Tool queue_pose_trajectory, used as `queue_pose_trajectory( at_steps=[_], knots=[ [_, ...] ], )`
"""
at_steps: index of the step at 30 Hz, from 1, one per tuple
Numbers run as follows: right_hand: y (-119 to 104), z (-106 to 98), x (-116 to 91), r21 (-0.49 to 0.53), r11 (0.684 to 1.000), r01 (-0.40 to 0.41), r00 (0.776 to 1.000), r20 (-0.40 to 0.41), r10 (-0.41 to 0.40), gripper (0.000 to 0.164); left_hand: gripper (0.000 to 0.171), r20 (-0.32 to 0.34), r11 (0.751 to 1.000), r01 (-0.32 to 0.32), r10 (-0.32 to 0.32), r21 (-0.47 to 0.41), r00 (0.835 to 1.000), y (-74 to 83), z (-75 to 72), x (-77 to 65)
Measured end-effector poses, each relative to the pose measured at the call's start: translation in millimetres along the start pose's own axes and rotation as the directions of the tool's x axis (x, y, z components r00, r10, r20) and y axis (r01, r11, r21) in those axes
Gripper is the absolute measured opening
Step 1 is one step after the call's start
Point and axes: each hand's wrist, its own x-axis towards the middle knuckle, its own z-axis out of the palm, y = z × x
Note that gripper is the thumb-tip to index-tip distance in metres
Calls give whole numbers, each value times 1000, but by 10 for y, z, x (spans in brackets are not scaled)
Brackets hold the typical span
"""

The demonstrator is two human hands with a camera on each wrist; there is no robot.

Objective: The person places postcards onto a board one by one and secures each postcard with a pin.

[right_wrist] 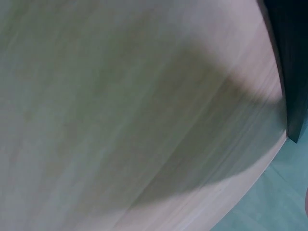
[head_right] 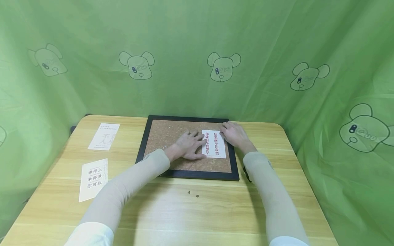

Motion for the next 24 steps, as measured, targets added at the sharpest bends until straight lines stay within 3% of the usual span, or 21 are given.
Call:
queue_pose_trajectory(
  at_steps=[10, 24],
  knots=[
    [15, 31, 6, 17, 1000, -25, 999, 25, 24, 18, 83, -7, 1000, -6, 6, 2, 1000, -2, 12, 5],
    [-4, 93, -31, 35, 999, -27, 999, -39, 28, 15, 84, -9, 1000, -3, 4, 13, 1000, -8, 14, -3]
  ],
)
